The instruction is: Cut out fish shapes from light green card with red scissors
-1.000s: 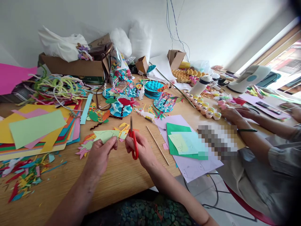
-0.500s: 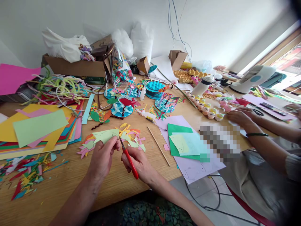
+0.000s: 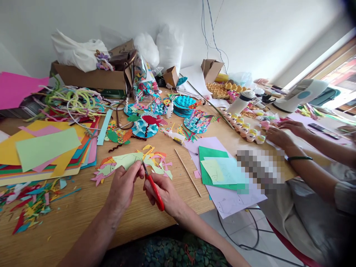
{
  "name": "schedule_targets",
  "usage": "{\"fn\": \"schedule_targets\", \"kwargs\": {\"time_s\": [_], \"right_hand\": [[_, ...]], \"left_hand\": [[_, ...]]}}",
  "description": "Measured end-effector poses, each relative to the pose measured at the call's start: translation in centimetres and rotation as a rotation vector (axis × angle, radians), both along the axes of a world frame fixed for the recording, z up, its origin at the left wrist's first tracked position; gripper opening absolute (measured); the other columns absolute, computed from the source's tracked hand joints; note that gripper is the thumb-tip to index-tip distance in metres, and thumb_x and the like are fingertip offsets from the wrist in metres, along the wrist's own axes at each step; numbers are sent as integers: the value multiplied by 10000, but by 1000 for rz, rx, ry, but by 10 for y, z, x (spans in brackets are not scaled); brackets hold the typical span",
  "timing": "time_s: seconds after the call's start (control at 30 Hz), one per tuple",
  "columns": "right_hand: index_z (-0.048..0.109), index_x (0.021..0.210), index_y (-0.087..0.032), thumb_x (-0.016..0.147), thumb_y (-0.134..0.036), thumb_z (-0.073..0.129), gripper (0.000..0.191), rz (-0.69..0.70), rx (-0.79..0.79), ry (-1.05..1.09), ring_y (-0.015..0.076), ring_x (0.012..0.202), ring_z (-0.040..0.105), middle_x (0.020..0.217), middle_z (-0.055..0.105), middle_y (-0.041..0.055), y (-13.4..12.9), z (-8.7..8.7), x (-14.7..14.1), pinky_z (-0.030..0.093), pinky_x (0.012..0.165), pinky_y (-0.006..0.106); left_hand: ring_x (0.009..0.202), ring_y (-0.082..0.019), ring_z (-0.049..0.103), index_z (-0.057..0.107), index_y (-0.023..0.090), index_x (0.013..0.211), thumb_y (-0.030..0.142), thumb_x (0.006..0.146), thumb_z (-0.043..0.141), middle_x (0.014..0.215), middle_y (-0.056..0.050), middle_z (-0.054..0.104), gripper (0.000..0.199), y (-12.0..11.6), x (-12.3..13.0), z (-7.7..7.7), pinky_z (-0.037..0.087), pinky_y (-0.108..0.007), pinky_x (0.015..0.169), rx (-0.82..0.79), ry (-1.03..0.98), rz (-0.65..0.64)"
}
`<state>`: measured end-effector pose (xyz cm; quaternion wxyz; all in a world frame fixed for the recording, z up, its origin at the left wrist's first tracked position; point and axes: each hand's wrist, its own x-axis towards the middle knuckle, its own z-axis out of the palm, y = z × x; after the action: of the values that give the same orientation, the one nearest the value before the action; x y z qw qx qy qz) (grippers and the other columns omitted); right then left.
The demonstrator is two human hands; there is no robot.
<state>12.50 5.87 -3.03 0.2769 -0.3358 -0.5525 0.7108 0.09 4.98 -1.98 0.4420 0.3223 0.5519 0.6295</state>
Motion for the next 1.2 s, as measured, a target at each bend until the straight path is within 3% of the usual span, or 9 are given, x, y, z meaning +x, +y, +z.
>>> {"fn": "schedule_targets", "kwargs": {"time_s": [0.2, 0.8, 1.2], "right_hand": [[473, 652, -185, 799, -468, 567, 333, -14, -48, 18, 68, 410, 369, 480, 406, -70, 0, -1, -1, 310, 387, 187], [430, 617, -185, 814, -484, 540, 375, -43, 88, -54, 74, 474, 313, 520, 355, -60, 1, -4, -1, 246, 441, 209], [410, 587, -189, 811, -555, 508, 440, -56, 129, -88, 77, 488, 297, 524, 348, -53, 0, -3, 1, 235, 459, 221]], "left_hand": [[521, -118, 464, 553, 193, 450, 286, 720, 593, 474, 34, 500, 288, -1, 1, -1, 401, -245, 534, 5, -24, -9], [526, -108, 492, 591, 188, 483, 264, 699, 631, 492, 42, 544, 233, 0, 5, -6, 417, -220, 531, 6, -163, -1], [546, -118, 483, 558, 193, 470, 290, 697, 610, 492, 37, 519, 253, 0, -2, -5, 416, -234, 569, 4, -20, -69]]}}
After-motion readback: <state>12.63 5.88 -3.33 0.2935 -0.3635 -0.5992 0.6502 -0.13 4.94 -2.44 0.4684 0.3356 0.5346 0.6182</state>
